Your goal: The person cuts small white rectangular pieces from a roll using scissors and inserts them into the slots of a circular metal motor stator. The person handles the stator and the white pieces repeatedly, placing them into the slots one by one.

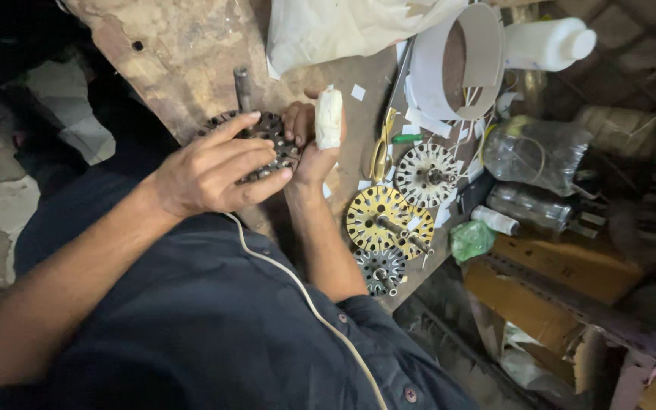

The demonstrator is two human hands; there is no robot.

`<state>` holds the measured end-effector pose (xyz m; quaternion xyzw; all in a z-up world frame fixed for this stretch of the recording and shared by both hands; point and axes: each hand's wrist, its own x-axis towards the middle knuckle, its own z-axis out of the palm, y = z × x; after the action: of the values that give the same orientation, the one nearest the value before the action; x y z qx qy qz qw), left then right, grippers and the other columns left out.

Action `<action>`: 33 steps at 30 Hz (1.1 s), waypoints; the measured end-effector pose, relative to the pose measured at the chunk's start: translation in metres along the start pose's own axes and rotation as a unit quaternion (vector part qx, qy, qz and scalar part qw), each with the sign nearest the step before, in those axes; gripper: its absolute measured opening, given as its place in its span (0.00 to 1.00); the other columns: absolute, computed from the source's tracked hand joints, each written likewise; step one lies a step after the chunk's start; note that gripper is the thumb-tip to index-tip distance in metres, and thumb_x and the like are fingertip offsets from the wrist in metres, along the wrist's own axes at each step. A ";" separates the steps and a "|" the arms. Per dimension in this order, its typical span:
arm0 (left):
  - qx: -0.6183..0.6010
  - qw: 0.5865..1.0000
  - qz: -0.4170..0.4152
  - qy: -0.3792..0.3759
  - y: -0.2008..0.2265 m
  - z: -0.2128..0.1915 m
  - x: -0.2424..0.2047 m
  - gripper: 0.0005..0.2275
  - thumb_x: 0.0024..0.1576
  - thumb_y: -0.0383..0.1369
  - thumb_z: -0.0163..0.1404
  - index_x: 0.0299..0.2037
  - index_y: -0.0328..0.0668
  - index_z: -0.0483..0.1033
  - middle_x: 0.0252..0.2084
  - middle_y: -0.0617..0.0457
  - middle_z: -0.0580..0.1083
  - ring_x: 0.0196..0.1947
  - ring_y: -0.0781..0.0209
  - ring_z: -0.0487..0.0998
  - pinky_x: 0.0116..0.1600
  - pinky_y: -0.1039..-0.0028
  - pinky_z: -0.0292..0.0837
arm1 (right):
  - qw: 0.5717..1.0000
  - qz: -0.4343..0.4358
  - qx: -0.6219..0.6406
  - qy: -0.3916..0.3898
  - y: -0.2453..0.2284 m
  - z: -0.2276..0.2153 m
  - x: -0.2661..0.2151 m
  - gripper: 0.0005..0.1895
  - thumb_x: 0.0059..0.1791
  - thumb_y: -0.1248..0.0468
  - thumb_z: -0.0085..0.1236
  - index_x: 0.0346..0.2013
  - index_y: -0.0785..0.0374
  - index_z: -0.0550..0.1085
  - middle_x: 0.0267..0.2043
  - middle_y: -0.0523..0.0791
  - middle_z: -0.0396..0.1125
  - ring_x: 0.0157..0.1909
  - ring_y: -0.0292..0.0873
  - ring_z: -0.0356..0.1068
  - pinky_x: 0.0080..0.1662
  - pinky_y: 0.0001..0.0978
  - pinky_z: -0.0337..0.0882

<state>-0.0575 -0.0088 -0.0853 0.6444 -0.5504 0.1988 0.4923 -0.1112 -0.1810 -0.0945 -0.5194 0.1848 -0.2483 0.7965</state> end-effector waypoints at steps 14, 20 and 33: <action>-0.068 0.996 -0.050 -0.020 -0.006 -0.006 0.018 0.25 0.58 0.20 0.62 0.62 0.40 0.63 0.49 0.45 0.75 0.45 0.50 0.82 0.68 0.49 0.74 | 0.998 0.035 0.034 0.035 -0.004 0.010 0.010 0.17 0.61 0.57 0.43 0.46 0.71 0.70 0.19 0.38 0.47 0.22 0.35 0.48 0.31 0.30 0.51; -0.078 0.994 -0.075 -0.029 -0.004 -0.002 0.011 0.30 0.53 0.23 0.64 0.65 0.40 0.62 0.49 0.44 0.77 0.45 0.49 0.83 0.67 0.50 0.71 | 0.999 0.042 0.004 0.003 -0.002 0.004 0.011 0.18 0.61 0.58 0.43 0.50 0.73 0.71 0.21 0.38 0.50 0.24 0.34 0.51 0.31 0.28 0.54; -0.158 0.921 -0.343 0.101 -0.043 -0.016 0.015 0.28 0.58 0.20 0.56 0.69 0.30 0.60 0.49 0.43 0.72 0.46 0.61 0.74 0.55 0.74 0.73 | 0.748 0.056 -0.655 -0.090 -0.124 -0.050 -0.022 0.10 0.46 0.68 0.62 0.42 0.63 0.79 0.41 0.51 0.75 0.45 0.48 0.77 0.48 0.35 0.73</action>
<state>-0.0092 -0.0065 -0.0844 0.6841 -0.2676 -0.0073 0.6785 -0.1819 -0.2466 0.0012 -0.9223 0.2582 0.0267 0.2863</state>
